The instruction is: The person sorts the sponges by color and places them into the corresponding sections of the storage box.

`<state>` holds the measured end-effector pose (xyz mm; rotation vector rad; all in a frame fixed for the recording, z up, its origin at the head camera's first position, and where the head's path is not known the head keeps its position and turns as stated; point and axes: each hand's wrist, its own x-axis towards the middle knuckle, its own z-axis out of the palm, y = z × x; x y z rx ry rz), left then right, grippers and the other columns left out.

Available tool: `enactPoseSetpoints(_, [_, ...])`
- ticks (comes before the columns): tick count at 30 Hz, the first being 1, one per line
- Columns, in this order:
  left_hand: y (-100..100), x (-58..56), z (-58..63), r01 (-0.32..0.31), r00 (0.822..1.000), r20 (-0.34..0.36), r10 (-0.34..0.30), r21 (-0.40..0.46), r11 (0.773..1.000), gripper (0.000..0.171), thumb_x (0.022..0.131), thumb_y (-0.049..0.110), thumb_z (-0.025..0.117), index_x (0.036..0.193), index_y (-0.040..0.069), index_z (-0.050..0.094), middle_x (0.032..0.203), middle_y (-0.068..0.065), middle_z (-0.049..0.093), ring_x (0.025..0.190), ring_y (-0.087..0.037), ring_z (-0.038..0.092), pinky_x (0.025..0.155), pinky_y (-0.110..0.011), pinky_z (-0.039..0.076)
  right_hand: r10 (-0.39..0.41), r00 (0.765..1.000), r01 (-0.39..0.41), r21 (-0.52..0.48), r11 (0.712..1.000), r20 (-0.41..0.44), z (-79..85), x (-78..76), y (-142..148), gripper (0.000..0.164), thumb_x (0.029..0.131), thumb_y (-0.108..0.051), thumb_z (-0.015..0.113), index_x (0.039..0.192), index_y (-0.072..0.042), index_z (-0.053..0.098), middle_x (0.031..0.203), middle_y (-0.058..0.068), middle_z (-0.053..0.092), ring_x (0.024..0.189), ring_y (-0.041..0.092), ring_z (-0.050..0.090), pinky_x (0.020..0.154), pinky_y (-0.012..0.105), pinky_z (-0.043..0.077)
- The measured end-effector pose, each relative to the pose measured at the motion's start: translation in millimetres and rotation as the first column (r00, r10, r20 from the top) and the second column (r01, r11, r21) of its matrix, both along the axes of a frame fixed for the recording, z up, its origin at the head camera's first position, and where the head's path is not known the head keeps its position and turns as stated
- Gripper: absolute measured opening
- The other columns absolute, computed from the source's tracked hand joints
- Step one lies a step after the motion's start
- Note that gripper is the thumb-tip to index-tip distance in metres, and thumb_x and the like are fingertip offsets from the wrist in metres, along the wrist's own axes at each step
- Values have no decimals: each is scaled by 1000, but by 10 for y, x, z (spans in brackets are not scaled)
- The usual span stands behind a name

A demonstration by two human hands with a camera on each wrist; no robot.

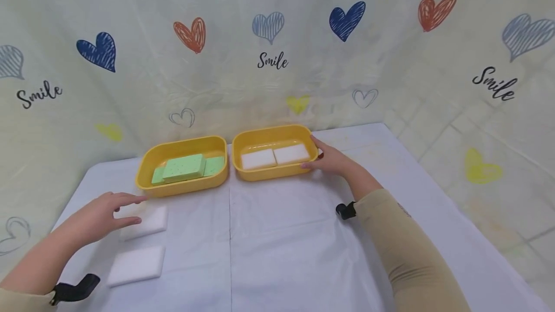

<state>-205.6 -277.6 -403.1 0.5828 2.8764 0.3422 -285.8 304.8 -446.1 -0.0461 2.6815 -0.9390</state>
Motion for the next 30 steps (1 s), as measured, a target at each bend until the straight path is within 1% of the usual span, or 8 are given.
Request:
enactPoseSetpoints(4, [-174,47,-98,-36,998,54,37,-19,999,62,82,43,79,136,18,63,129,-13,64,118,-43,51,94,-62,45,4,1000,-4,-7,1000,-4,8,9,-12,121,74,-70,73,161,-26,0,155,21,33,131,39,42,110,61,32])
enactPoseSetpoints(6, [-242,60,-148,-43,997,64,45,-29,999,63,81,44,79,136,18,63,130,-16,63,119,-45,50,95,-64,43,7,1000,-7,-9,1000,-6,6,8,-13,121,74,-70,73,161,-26,0,154,21,34,130,39,42,110,61,33])
enactPoseSetpoints(8, [-286,73,-192,-42,996,75,45,-31,999,63,80,43,80,136,17,63,131,-18,62,120,-47,48,96,-65,42,8,1000,-9,-10,1000,-9,1,3,-8,121,74,-70,73,161,-26,1,153,21,35,130,39,43,110,61,33])
enactPoseSetpoints(14, [-347,79,-300,-23,994,103,23,5,1000,64,80,39,81,136,16,62,133,-19,58,123,-47,47,98,-65,40,11,1000,-11,-20,1000,-17,-7,-2,6,120,74,-68,74,161,-26,1,155,21,33,130,38,43,110,61,32])
enactPoseSetpoints(18, [-354,70,-339,-31,994,106,29,11,999,65,79,39,81,137,16,62,136,-21,54,124,-49,45,98,-67,40,7,1000,-7,-23,1000,-10,-7,2,2,120,75,-68,74,161,-26,1,157,20,30,131,38,43,111,60,33])
enactPoseSetpoints(21, [-367,51,-357,-52,990,132,50,10,999,66,80,39,81,138,16,61,137,-22,52,125,-49,44,98,-67,40,-2,1000,1,-21,1000,-1,-5,7,-1,119,76,-67,74,161,-27,1,157,20,31,131,38,43,111,60,32])
enactPoseSetpoints(26, [-418,17,-383,-72,981,179,69,9,997,68,80,41,81,139,15,59,137,-24,53,120,-47,51,94,-62,46,-5,1000,5,-15,1000,2,6,13,-11,119,76,-67,74,161,-28,1,155,20,33,130,38,43,110,60,33])
enactPoseSetpoints(30, [-450,-6,-407,-73,979,194,68,19,997,69,80,41,81,139,15,59,137,-23,55,119,-45,54,93,-60,48,-2,1000,2,-11,1000,-3,12,14,-11,119,76,-67,74,161,-28,1,155,20,34,130,38,43,110,61,32])
